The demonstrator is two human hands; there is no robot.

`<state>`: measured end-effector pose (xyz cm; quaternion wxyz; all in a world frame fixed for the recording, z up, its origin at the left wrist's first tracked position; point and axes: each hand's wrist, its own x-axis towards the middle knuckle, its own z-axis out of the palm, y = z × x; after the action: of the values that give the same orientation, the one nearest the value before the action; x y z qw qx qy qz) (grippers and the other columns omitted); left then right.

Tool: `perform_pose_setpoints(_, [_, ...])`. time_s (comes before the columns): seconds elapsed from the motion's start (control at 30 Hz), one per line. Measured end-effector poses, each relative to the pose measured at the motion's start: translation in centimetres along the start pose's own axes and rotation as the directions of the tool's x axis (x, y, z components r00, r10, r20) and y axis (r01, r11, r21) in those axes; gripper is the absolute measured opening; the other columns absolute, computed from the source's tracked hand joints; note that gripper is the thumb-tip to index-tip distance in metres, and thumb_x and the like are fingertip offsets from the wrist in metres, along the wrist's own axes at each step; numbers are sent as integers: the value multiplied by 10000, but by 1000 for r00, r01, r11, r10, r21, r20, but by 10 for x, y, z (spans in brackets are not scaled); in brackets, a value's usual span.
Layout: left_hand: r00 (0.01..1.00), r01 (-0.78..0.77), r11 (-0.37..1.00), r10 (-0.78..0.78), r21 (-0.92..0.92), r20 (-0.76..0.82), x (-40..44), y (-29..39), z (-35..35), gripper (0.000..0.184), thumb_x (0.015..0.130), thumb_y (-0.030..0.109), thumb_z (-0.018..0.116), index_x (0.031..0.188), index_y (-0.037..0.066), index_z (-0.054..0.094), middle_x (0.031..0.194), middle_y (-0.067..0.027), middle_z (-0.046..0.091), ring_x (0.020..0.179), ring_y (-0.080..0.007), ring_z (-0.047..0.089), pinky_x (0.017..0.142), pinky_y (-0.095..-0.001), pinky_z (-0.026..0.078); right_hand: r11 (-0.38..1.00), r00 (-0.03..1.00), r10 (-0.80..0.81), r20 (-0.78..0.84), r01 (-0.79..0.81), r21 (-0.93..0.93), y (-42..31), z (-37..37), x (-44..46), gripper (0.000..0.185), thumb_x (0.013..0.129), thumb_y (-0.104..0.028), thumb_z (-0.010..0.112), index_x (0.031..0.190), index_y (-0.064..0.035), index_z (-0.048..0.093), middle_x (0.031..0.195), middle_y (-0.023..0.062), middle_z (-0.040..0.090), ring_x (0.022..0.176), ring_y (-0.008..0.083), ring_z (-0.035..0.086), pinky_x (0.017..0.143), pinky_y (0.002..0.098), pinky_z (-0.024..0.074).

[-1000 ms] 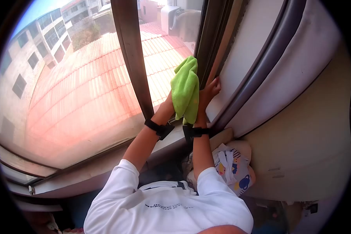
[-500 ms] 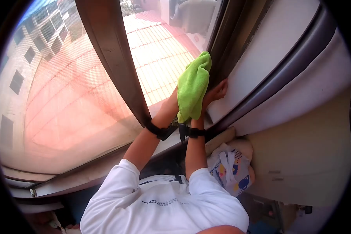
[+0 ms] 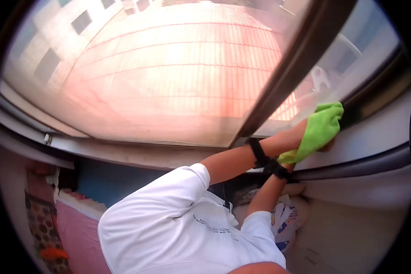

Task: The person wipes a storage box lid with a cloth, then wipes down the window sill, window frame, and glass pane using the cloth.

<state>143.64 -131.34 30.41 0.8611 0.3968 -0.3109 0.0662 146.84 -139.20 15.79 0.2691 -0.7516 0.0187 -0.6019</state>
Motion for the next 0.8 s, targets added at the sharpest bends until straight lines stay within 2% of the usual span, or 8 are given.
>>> perform_pose_setpoints(0.17, [964,154,982,-125,-110,236,-37,39,-10,160,985,195,635,1075,86,560,873,10,620,739,-94,600,578,-287,497,995,996,-90,1,90,49,-43,-40,-8,467,1013,-187,570,1418,5,441,1417,221,448,1235,323,533,1091,461,400])
perform_pose_setpoints(0.3, [974,-152,785,16,601,225,-84,69,-32,320,975,210,614,1221,7,589,1214,-137,616,1100,-256,585,956,-390,485,990,997,-79,2,78,118,-68,-57,-10,468,1010,-183,573,1419,2,441,1417,219,450,1238,323,532,1090,463,402])
perform_pose_setpoints(0.43, [936,-314,593,62,741,347,-113,101,-42,304,942,149,609,1195,-17,590,1219,-194,616,1097,-306,592,981,-413,473,978,996,-94,12,90,186,-83,-63,-2,470,1007,-179,577,1420,-1,440,1418,217,452,1240,324,531,1089,464,403])
perform_pose_setpoints(0.5, [685,-680,-415,-64,605,726,-120,131,-46,296,926,141,601,1163,-35,594,1155,-227,620,1085,-353,592,971,-422,473,970,995,-101,14,96,224,-92,-62,7,471,1005,-177,578,1420,-2,440,1418,217,453,1241,324,530,1088,465,403])
perform_pose_setpoints(0.53, [772,-634,212,124,744,623,-129,160,-37,312,909,159,616,1148,-41,599,1073,-223,638,1062,-367,601,958,-411,482,965,994,-112,14,105,242,-96,-62,14,471,1005,-175,579,1420,-3,440,1418,216,453,1242,324,530,1088,465,404])
perform_pose_setpoints(0.6, [892,-401,134,-170,906,420,-155,226,-39,282,911,197,602,1116,9,642,1068,-193,665,1021,-343,637,881,-405,511,946,991,-128,26,114,302,-108,-62,33,472,1003,-173,581,1420,-4,440,1419,215,454,1243,325,530,1087,466,404])
perform_pose_setpoints(0.67, [965,-201,286,-104,937,239,-198,308,-42,239,939,215,612,1109,59,676,1000,-142,701,924,-312,668,807,-411,522,918,986,-167,14,151,366,-119,-67,54,473,1002,-171,583,1421,-5,440,1419,214,455,1244,325,529,1086,466,405])
perform_pose_setpoints(0.8, [860,208,160,440,965,-258,-276,434,-101,179,994,162,592,1078,30,680,935,-82,731,890,-157,708,798,-303,546,800,930,-367,-25,329,501,-177,-64,71,475,999,-167,586,1422,-8,439,1419,213,457,1246,325,528,1085,468,406])
